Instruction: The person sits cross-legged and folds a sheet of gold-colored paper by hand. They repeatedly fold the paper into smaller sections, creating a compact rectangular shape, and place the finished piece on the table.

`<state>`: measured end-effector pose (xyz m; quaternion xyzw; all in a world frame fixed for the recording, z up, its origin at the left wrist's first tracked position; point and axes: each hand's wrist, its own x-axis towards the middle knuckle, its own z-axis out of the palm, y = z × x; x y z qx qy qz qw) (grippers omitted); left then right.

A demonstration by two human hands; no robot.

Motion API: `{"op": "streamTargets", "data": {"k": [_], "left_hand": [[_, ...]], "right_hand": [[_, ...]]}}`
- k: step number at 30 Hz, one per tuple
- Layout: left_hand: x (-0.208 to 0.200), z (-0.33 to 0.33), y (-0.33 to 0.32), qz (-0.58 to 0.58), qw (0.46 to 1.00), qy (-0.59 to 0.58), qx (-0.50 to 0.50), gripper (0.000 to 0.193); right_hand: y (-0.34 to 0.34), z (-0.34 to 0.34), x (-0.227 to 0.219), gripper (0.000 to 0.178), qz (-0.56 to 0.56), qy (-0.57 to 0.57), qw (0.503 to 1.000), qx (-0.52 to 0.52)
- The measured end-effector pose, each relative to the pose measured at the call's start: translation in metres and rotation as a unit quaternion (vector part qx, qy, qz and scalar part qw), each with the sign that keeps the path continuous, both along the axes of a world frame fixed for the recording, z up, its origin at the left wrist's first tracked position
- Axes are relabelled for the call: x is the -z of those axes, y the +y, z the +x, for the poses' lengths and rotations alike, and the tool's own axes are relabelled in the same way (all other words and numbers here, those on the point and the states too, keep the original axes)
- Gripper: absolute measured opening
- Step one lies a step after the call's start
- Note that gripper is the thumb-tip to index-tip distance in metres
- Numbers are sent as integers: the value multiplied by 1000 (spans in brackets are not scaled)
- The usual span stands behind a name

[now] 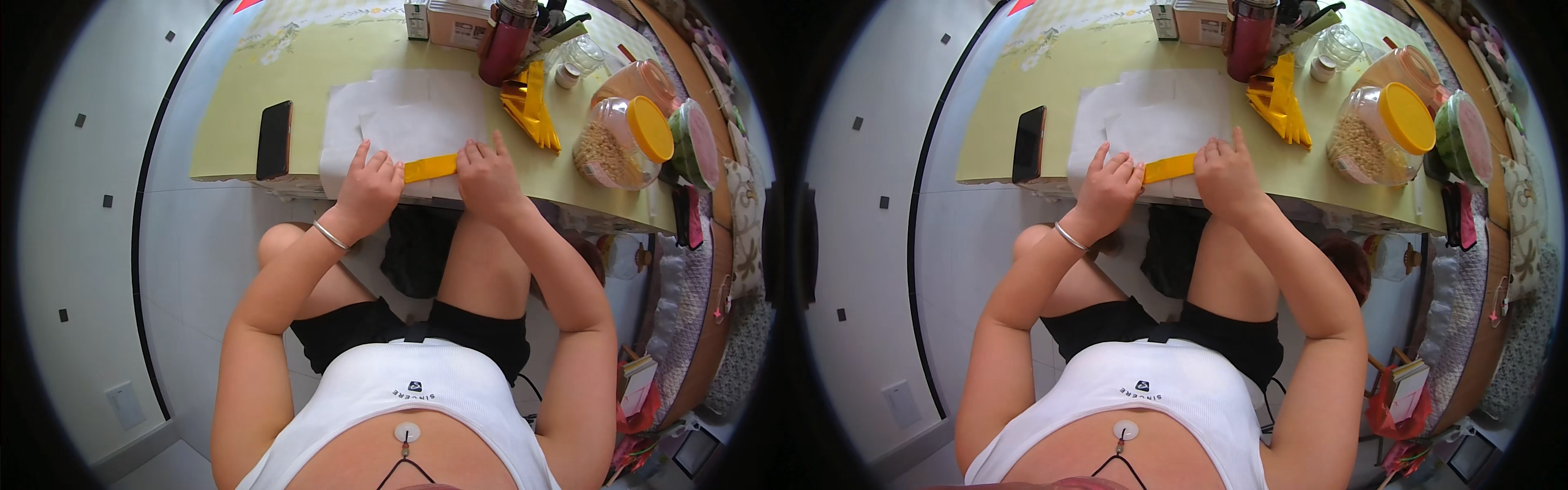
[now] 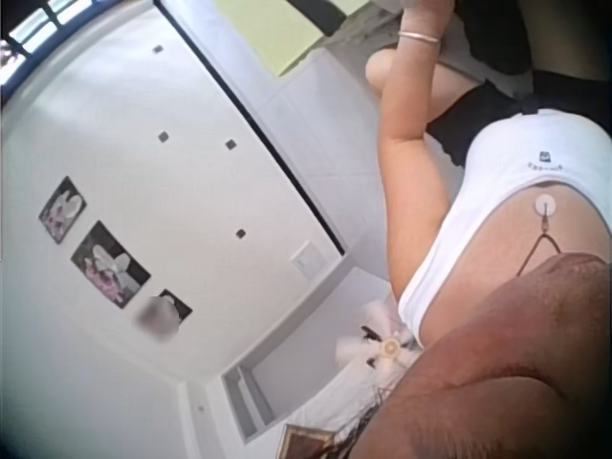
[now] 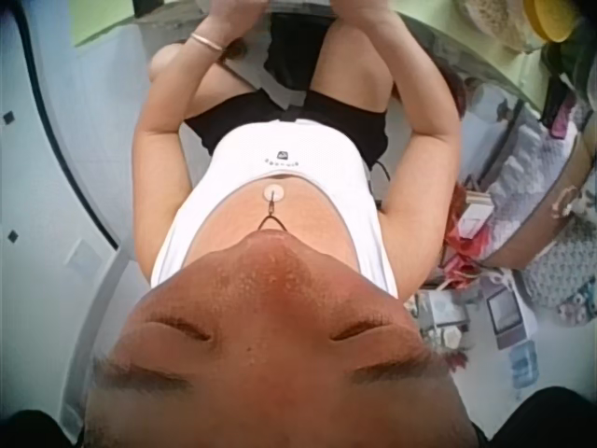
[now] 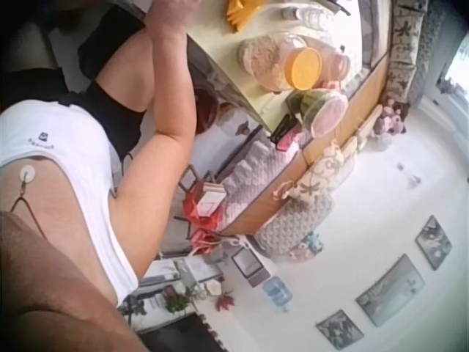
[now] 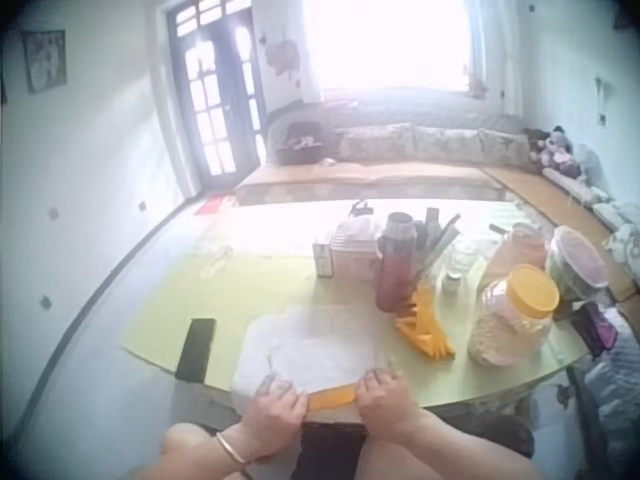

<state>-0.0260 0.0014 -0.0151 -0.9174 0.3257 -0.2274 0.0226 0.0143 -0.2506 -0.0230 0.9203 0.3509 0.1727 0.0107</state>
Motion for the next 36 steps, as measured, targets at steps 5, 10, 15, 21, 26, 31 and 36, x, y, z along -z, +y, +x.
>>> {"op": "streamTargets", "data": {"k": [5,10,15,21,26,31,36], "left_hand": [[-8,5,5,-20,999,31,4,18],[-14,9,0,-68,988,130,-44,11],[-19,17,-21,-20,997,61,-36,8],[-16,24,-3,-59,987,140,-51,17],[-15,29,28,-76,994,74,-31,18],[-33,27,16,-88,985,79,-123,75],[-36,25,-34,-120,992,14,-20,41]], "right_hand": [[12,0,0,31,96,-32,995,-21],[20,5,14,21,160,-46,985,-34],[24,6,5,13,131,-22,990,-46],[-1,14,11,9,232,-37,971,-37],[-25,16,6,10,312,-47,949,-26],[-16,12,-7,13,219,-113,969,-15],[33,-9,-24,15,171,-94,981,-24]]}}
